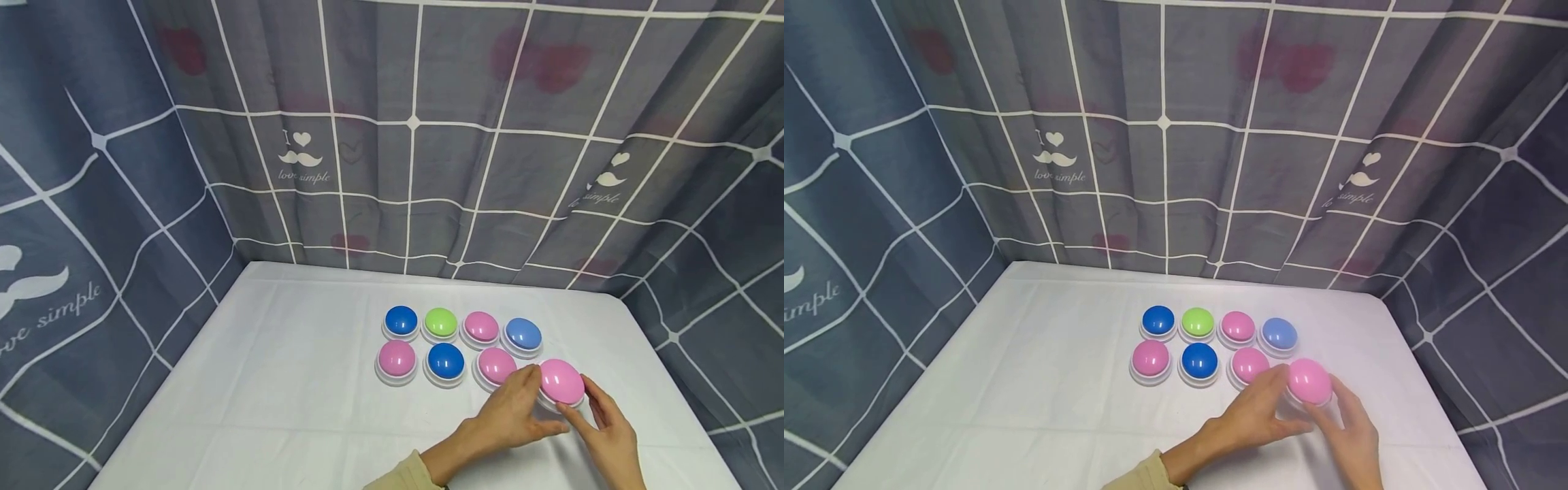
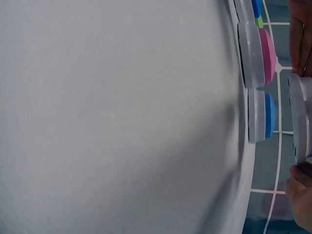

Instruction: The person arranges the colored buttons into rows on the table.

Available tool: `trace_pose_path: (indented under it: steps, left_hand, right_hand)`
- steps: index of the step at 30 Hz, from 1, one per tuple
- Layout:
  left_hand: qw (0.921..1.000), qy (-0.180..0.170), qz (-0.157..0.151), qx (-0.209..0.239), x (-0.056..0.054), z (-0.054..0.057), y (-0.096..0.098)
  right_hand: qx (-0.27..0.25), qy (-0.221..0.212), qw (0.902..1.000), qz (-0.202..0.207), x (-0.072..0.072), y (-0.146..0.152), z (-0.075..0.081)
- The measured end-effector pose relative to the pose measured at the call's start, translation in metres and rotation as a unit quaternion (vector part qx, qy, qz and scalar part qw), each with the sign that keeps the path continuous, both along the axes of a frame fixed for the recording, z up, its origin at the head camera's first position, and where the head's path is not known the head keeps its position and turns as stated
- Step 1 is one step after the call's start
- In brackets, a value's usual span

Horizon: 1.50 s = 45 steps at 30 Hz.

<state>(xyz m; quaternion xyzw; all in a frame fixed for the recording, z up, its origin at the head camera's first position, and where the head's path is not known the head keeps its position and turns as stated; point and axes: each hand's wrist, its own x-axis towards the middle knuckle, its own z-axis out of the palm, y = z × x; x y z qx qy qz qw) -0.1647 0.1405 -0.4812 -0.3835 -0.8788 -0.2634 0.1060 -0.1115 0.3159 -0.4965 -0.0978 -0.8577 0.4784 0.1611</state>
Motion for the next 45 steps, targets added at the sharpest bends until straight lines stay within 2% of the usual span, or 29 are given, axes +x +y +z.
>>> trace_pose_path:
  steps: [7, 10, 15, 19, 21, 27, 34, 41, 45]
  left_hand:
    - [0.9990, 0.030, 0.012, -0.031, 0.004, -0.008, 0.008]
    - [0.9982, 0.030, 0.017, -0.049, 0.004, -0.010, 0.011]
    - [0.9950, -0.017, 0.026, -0.095, 0.007, -0.007, 0.015]
    - [0.9925, -0.032, 0.035, -0.113, 0.007, -0.007, 0.017]
    - [0.9920, -0.033, 0.039, -0.116, 0.006, -0.007, 0.018]
    - [0.9906, -0.073, 0.056, -0.101, 0.004, -0.008, 0.025]
    - [0.9914, -0.064, 0.068, -0.092, 0.003, -0.010, 0.031]
    - [0.9908, -0.044, 0.064, -0.111, 0.001, -0.009, 0.034]
    - [0.9914, -0.058, 0.067, -0.096, 0.002, -0.012, 0.036]
  right_hand:
    - [0.025, -0.051, 0.9982, 0.020, -0.004, 0.009, -0.008]
    - [0.050, -0.070, 0.9959, 0.029, -0.005, 0.013, -0.010]
    - [0.089, -0.058, 0.9932, 0.048, -0.008, 0.017, -0.014]
    - [0.110, -0.059, 0.9906, 0.057, -0.014, 0.017, -0.014]
    - [0.116, -0.061, 0.9896, 0.060, -0.017, 0.018, -0.014]
    - [0.115, -0.047, 0.9892, 0.078, -0.028, 0.018, -0.012]
    - [0.123, -0.058, 0.9870, 0.085, -0.035, 0.018, -0.009]
    - [0.132, -0.063, 0.9856, 0.084, -0.033, 0.022, -0.010]
    - [0.125, -0.056, 0.9865, 0.089, -0.033, 0.023, -0.013]
